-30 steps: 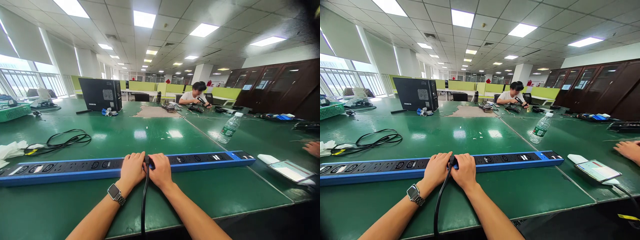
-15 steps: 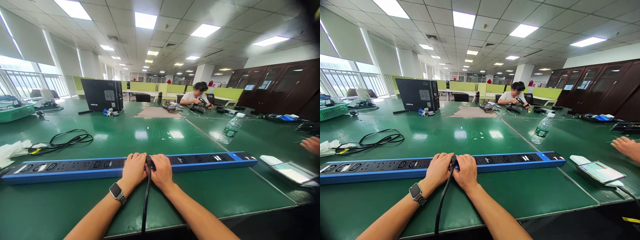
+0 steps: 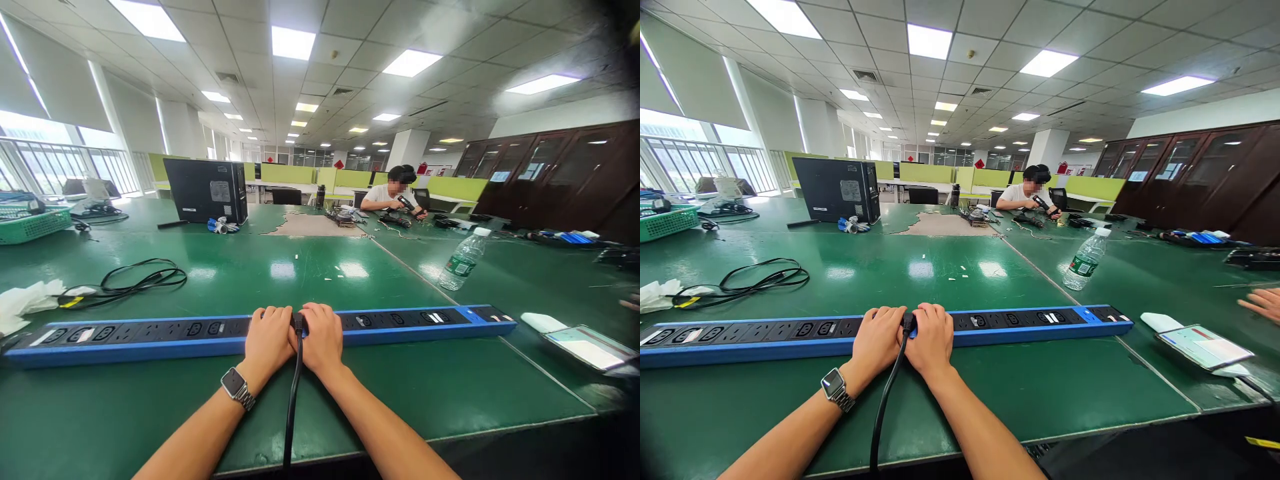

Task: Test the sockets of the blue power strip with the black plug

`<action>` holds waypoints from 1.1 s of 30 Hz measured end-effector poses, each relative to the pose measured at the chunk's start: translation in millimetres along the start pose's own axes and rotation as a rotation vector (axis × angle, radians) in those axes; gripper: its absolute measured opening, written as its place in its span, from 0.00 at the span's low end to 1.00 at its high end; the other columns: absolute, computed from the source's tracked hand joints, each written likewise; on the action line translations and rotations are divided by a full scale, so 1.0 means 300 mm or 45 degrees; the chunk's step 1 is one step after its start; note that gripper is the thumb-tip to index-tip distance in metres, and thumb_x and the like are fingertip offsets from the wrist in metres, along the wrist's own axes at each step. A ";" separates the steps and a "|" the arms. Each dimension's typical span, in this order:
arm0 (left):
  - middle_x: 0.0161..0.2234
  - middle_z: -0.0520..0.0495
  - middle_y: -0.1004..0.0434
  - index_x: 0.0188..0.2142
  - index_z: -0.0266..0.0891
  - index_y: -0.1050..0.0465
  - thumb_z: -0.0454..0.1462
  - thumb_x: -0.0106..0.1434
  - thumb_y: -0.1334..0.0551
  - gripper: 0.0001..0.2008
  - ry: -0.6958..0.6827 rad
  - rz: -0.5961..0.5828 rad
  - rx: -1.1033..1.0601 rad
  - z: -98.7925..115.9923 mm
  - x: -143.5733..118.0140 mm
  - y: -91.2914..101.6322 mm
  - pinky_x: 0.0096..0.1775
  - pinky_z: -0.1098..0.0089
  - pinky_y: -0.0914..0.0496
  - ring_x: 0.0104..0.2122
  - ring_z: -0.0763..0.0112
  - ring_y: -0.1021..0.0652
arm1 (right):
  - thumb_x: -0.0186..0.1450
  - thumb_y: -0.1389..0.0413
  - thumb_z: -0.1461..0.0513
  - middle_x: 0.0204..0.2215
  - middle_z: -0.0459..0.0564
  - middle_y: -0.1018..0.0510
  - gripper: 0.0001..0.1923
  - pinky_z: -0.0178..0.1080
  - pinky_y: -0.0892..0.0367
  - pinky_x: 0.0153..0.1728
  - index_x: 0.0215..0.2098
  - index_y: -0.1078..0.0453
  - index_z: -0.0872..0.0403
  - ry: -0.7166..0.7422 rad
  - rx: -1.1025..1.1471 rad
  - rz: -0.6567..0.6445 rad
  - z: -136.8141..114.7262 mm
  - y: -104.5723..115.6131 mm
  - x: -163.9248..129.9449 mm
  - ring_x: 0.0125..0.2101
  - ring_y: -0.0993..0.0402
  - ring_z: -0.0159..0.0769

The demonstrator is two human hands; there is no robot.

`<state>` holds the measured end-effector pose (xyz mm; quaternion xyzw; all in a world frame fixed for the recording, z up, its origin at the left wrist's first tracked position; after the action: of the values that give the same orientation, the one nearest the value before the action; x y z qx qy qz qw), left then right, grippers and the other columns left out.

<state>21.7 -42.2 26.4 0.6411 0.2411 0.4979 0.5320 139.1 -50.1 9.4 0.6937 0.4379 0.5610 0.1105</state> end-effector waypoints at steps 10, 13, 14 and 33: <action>0.44 0.44 0.21 0.50 0.41 0.34 0.32 0.64 0.48 0.15 0.032 -0.010 -0.015 0.007 0.007 0.013 0.49 0.59 0.39 0.46 0.59 0.25 | 0.61 0.42 0.61 0.40 0.49 0.21 0.05 0.44 0.39 0.44 0.36 0.28 0.51 0.021 0.144 0.025 0.005 0.003 0.005 0.43 0.31 0.42; 0.41 0.43 0.21 0.48 0.41 0.34 0.37 0.64 0.45 0.13 0.049 -0.009 -0.022 0.005 0.008 0.012 0.47 0.59 0.38 0.44 0.58 0.24 | 0.63 0.43 0.56 0.41 0.52 0.22 0.09 0.44 0.38 0.45 0.39 0.29 0.52 -0.104 0.267 0.199 0.010 0.015 0.015 0.43 0.30 0.42; 0.41 0.43 0.21 0.48 0.40 0.34 0.40 0.63 0.43 0.14 0.046 -0.004 -0.023 0.006 0.008 0.012 0.47 0.59 0.38 0.44 0.57 0.24 | 0.64 0.44 0.55 0.41 0.53 0.22 0.11 0.44 0.37 0.45 0.40 0.29 0.53 -0.163 0.318 0.268 0.011 0.021 0.018 0.43 0.30 0.42; 0.47 0.41 0.23 0.55 0.42 0.37 0.58 0.56 0.36 0.34 0.019 -0.050 -0.097 -0.014 0.009 -0.013 0.52 0.54 0.39 0.48 0.53 0.26 | 0.63 0.50 0.51 0.31 0.50 0.20 0.17 0.43 0.37 0.43 0.27 0.25 0.51 -0.248 0.098 0.169 0.370 0.176 -0.003 0.36 0.27 0.41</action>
<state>19.8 -36.9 23.7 0.6118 0.2385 0.5008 0.5639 261.8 -44.3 4.4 0.7761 0.3993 0.4800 0.0883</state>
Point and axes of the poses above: each hand's wrist, its own x-axis towards the middle knuckle, its own y-axis out of the back of the hand, z = x × y, the point moved 3 cm from there along x, towards the middle knuckle
